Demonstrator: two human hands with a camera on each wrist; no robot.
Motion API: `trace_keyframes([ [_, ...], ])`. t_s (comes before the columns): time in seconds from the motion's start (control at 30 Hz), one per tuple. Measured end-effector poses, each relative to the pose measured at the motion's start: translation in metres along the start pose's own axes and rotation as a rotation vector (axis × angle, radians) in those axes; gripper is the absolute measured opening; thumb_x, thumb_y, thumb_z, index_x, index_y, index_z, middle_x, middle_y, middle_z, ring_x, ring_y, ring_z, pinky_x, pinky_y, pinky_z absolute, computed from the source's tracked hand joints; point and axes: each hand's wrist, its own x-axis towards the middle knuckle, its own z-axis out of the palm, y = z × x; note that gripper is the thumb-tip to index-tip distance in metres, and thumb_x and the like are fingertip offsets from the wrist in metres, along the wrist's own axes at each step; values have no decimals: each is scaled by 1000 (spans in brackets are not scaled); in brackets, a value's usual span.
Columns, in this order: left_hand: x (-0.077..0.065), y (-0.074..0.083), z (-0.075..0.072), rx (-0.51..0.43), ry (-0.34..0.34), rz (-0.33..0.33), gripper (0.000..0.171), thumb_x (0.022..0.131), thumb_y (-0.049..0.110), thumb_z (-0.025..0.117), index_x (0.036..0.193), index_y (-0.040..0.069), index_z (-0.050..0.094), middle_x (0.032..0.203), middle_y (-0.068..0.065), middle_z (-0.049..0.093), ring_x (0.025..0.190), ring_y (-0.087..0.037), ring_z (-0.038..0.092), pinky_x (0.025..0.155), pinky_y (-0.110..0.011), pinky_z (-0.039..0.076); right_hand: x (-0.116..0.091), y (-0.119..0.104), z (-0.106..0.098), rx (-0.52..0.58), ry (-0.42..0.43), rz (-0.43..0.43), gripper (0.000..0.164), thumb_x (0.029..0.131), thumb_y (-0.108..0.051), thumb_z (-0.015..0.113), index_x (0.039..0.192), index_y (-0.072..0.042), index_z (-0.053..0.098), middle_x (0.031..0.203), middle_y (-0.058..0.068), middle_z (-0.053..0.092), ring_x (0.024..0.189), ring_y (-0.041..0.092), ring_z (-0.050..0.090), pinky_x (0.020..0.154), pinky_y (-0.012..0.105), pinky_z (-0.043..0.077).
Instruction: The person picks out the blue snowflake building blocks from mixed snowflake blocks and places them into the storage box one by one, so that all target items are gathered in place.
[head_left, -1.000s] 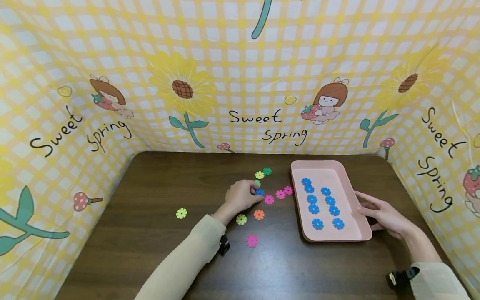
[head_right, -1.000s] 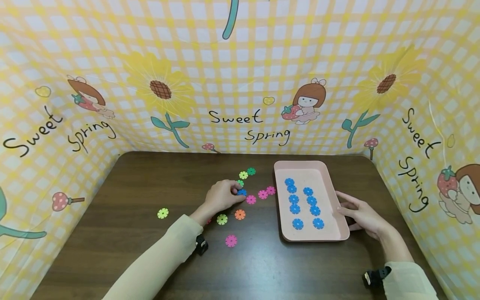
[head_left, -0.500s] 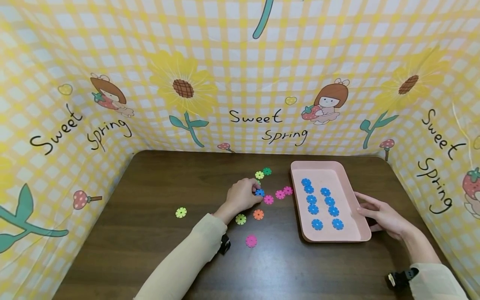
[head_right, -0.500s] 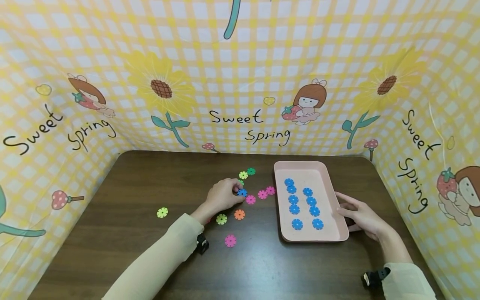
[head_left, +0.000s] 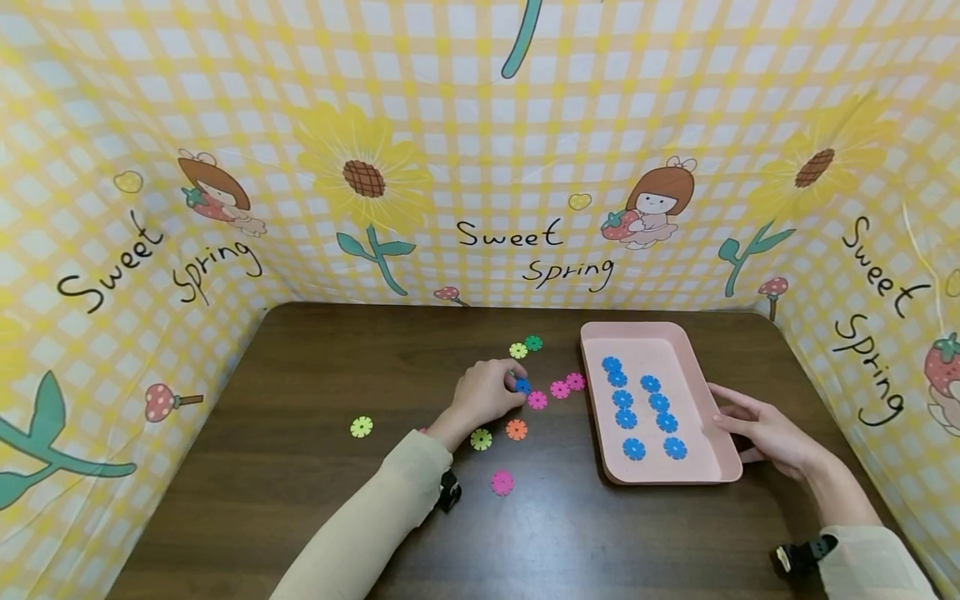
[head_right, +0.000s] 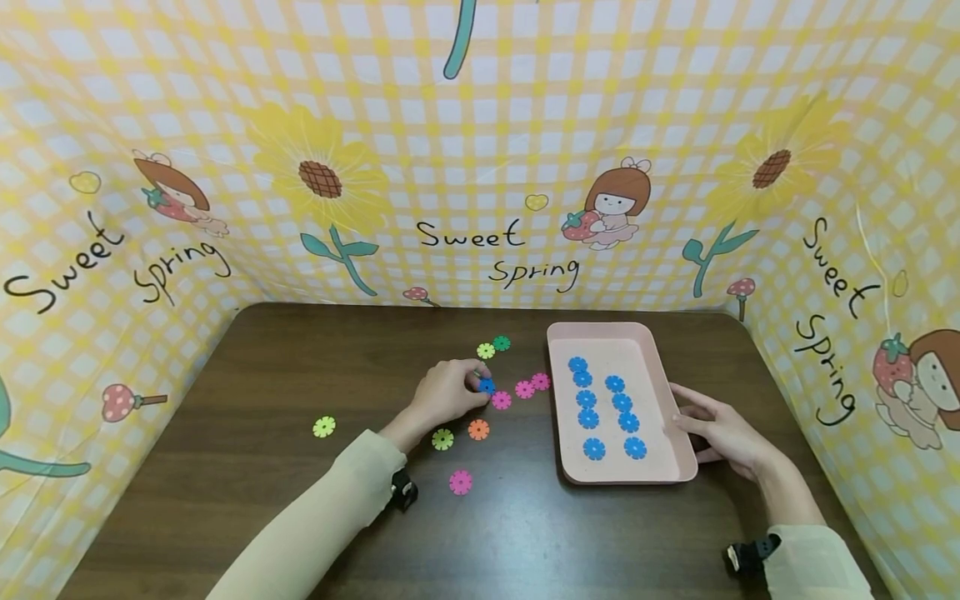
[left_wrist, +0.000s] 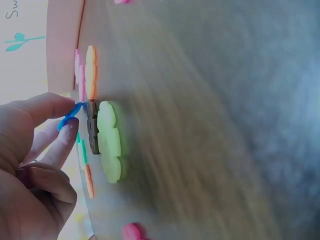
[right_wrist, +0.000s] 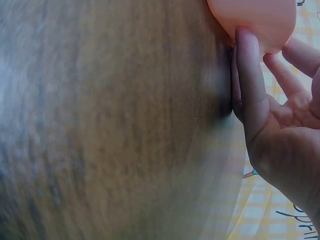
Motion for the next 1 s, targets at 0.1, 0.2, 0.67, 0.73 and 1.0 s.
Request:
trace_keyframes([
  [0.1, 0, 0, 0, -46, 3, 30, 30, 88, 27, 83, 117, 21, 76, 89, 13, 69, 79, -8, 64, 65, -32, 52, 0, 0, 0, 3, 1, -4, 77, 108, -26, 59, 166, -5, 12, 151, 41, 35, 105, 29, 68, 79, 52, 60],
  [0.2, 0, 4, 0, -85, 5, 55, 30, 89, 27, 83, 117, 20, 77, 92, 11, 71, 80, -7, 65, 66, -31, 52, 0, 0, 0, 0, 2, -3, 77, 108, -26, 59, 166, -5, 12, 151, 41, 35, 106, 28, 68, 79, 52, 60],
  [0.67, 9, 46, 7, -274, 49, 117, 29, 91, 26, 83, 118, 16, 75, 96, 6, 72, 51, -11, 57, 52, -28, 46, 0, 0, 1, 1, 13, 4, 77, 107, -26, 60, 165, -6, 14, 150, 40, 37, 105, 29, 68, 79, 52, 60],
  [0.73, 13, 53, 12, -295, 51, 117, 30, 92, 27, 83, 118, 17, 75, 97, 7, 72, 51, -13, 59, 51, -29, 48, 0, 0, 1, 4, 15, 3, 77, 107, -26, 60, 165, -6, 14, 150, 40, 37, 105, 29, 68, 79, 52, 60],
  [1.0, 35, 88, 33, -283, 43, 181, 33, 93, 28, 82, 122, 16, 76, 98, 9, 72, 69, -5, 59, 59, -26, 47, 0, 1, 0, 14, 18, -7, 77, 107, -25, 61, 166, -7, 15, 147, 37, 42, 104, 28, 69, 79, 52, 60],
])
